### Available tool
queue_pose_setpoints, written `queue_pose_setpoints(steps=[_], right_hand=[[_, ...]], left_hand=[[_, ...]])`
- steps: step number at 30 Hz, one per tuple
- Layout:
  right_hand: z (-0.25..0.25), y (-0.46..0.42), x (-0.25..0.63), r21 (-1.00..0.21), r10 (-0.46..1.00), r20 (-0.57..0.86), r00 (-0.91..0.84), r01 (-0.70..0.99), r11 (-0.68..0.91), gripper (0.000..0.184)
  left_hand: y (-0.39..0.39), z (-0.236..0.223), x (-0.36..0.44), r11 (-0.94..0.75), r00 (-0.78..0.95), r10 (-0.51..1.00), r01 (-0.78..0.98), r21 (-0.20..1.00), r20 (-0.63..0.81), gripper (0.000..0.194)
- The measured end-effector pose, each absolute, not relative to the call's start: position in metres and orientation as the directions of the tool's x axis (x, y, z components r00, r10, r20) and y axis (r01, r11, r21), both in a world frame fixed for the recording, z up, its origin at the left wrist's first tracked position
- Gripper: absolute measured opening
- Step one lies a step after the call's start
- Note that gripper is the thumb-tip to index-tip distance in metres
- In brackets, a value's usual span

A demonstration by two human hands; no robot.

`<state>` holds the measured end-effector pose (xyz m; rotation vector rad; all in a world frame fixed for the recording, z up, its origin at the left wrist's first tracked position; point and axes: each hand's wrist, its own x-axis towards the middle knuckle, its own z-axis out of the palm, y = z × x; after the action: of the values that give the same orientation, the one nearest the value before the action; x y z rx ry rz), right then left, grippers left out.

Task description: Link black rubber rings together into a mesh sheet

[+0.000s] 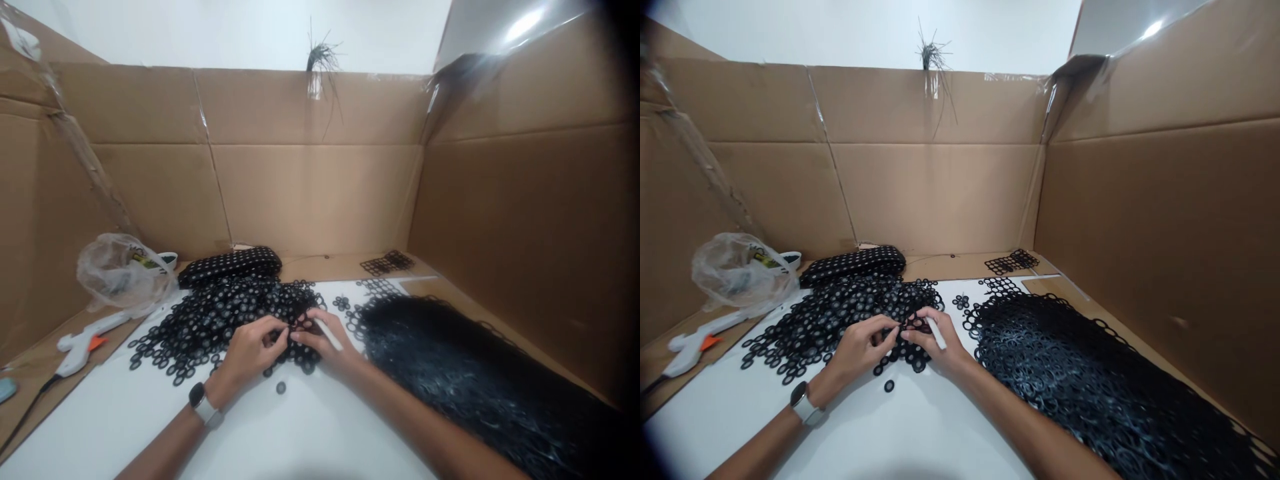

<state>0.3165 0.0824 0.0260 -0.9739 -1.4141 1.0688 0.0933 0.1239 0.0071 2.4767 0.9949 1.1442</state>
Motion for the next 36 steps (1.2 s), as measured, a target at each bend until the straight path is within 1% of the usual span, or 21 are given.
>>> queue_pose_setpoints(steps=[7,12,16,22,28,30,33,34,36], right_hand=[[0.027,0.084,0.312,-0.968,0.962,0.24,-0.126,0.041,0.247,0.033],[0.029,0.085,0.314,-0.957,0.954,0.274,-0.123,0.067,0.283,0.031],[0.025,0.088,0.317,-0.959,0.955,0.277,-0.104,0.041,0.282,0.029],[0.017,0.092,0.321,-0.952,0.951,0.293,-0.1,0.056,0.3,0.032],[0.014,0.092,0.32,-0.937,0.942,0.329,-0.064,0.104,0.334,0.034],[0.017,0.092,0.318,-0.947,0.948,0.31,-0.069,0.069,0.314,0.039],[0.021,0.091,0.318,-0.967,0.961,0.256,-0.105,-0.019,0.256,0.05],[0.023,0.092,0.319,-0.97,0.963,0.245,-0.113,-0.025,0.244,0.051],[0.024,0.092,0.322,-0.97,0.965,0.24,-0.103,0.021,0.244,0.049]], left_hand=[[0.123,0.008,0.094,-0.753,0.47,0.653,0.489,0.441,0.593,0.013],[0.131,0.008,0.09,-0.742,0.433,0.666,0.467,0.481,0.607,0.017],[0.139,0.009,0.083,-0.718,0.361,0.685,0.483,0.501,0.633,0.021],[0.14,0.011,0.079,-0.697,0.335,0.701,0.509,0.506,0.63,0.022],[0.137,0.013,0.087,-0.666,0.301,0.732,0.504,0.55,0.611,0.028],[0.139,0.013,0.085,-0.642,0.261,0.751,0.505,0.577,0.606,0.03],[0.148,0.015,0.072,-0.573,0.12,0.781,0.527,0.628,0.612,0.036],[0.152,0.016,0.066,-0.55,0.067,0.783,0.538,0.639,0.618,0.038],[0.159,0.02,0.051,-0.522,-0.005,0.773,0.563,0.641,0.634,0.038]])
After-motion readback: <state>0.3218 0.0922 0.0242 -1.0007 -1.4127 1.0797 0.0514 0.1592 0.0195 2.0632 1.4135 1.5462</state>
